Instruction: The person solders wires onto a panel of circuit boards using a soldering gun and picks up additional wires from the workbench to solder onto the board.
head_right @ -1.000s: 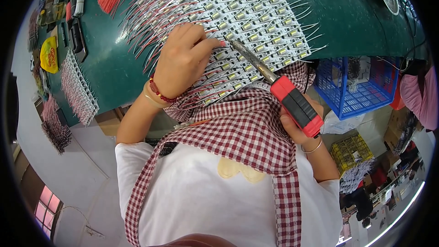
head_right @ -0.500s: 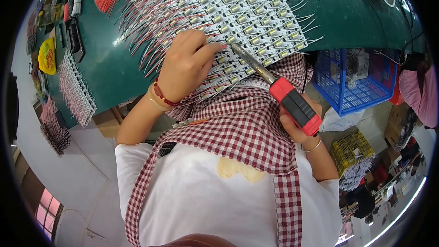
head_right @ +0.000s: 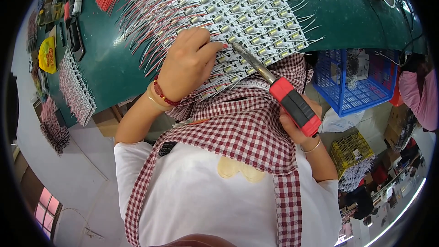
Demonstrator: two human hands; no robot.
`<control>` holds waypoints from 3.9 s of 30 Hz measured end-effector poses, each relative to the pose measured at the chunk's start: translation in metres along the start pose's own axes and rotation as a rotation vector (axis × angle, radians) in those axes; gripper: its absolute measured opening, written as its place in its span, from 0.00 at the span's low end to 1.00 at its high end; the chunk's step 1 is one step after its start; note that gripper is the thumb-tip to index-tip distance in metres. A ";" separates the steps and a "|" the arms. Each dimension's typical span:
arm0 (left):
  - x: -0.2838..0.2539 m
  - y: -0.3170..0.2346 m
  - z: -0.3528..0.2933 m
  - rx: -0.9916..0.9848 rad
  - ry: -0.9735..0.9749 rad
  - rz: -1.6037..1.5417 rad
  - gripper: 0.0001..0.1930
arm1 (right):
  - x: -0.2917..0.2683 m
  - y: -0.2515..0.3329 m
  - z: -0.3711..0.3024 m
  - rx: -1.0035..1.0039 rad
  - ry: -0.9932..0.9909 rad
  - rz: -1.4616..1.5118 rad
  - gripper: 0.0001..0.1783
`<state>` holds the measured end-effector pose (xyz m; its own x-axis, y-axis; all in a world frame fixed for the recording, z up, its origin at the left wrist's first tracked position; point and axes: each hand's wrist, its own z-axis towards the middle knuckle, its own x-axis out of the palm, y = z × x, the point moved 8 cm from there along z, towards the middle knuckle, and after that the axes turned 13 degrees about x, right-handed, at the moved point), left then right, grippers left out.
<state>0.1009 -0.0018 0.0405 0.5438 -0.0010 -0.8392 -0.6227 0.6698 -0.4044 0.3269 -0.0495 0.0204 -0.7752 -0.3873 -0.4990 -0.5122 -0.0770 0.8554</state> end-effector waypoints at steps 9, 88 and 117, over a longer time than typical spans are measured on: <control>0.001 0.002 -0.001 0.006 0.011 0.001 0.10 | 0.002 0.005 0.003 -0.041 -0.010 -0.016 0.11; 0.011 -0.028 -0.019 0.043 -0.102 0.112 0.13 | -0.003 -0.012 -0.026 -0.023 -0.065 0.070 0.10; 0.008 -0.040 -0.013 0.099 -0.092 0.133 0.11 | -0.005 -0.025 -0.032 0.080 0.002 0.204 0.13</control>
<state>0.1229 -0.0381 0.0451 0.5127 0.1574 -0.8440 -0.6364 0.7295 -0.2505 0.3556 -0.0756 0.0057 -0.8652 -0.3893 -0.3160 -0.3723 0.0768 0.9249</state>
